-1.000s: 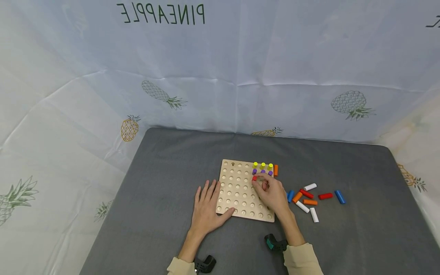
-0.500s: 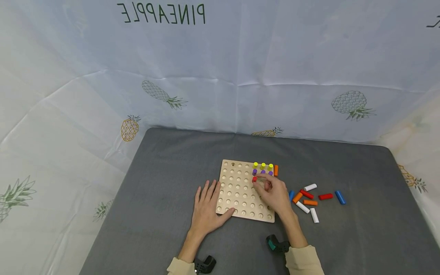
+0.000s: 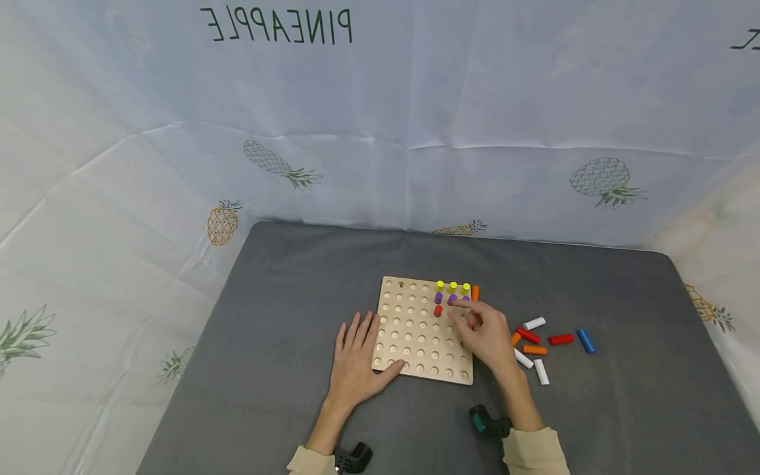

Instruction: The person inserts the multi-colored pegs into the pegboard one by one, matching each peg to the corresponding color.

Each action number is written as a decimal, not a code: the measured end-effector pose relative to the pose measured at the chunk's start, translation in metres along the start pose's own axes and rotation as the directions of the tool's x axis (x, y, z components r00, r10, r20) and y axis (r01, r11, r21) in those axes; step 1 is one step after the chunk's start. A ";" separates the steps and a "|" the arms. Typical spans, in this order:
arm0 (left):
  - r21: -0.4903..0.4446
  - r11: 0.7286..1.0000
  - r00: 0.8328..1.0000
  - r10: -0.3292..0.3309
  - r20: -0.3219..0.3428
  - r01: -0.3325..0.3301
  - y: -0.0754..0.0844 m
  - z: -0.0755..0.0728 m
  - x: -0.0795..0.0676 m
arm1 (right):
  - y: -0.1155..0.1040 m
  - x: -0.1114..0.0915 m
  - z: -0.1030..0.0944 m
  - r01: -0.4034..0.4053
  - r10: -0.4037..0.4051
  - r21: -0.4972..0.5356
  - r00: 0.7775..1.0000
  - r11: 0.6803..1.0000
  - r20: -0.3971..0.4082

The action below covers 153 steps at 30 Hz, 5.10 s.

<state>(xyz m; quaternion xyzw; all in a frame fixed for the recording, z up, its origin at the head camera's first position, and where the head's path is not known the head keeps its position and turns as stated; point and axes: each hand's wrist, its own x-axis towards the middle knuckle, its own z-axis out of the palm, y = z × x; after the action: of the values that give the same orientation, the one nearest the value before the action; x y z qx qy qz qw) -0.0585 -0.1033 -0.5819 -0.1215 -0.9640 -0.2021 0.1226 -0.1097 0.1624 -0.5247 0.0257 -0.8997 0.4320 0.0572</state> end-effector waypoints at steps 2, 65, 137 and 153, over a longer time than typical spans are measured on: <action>0.002 1.000 1.000 0.003 -0.002 -0.003 0.000 0.000 0.000 | 0.002 -0.001 -0.003 0.017 -0.017 -0.001 1.000 1.000 -0.020; -0.011 1.000 1.000 -0.004 -0.001 0.004 0.001 -0.001 0.000 | 0.074 -0.033 -0.082 -0.067 0.062 -0.297 0.998 0.952 -0.024; -0.011 1.000 0.999 -0.022 0.025 0.023 0.001 0.001 -0.001 | 0.057 -0.029 -0.083 -0.064 0.033 -0.321 0.994 0.945 -0.100; 0.008 1.000 1.000 -0.018 0.016 0.018 0.001 0.001 -0.001 | 0.041 -0.026 -0.078 -0.071 0.041 -0.257 0.992 0.964 -0.119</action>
<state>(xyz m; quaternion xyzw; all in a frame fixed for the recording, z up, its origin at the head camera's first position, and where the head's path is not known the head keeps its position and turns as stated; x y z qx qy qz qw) -0.0577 -0.1027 -0.5826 -0.1140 -0.9668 -0.1983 0.1137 -0.0814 0.2490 -0.5109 -0.0318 -0.9443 0.3124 0.0987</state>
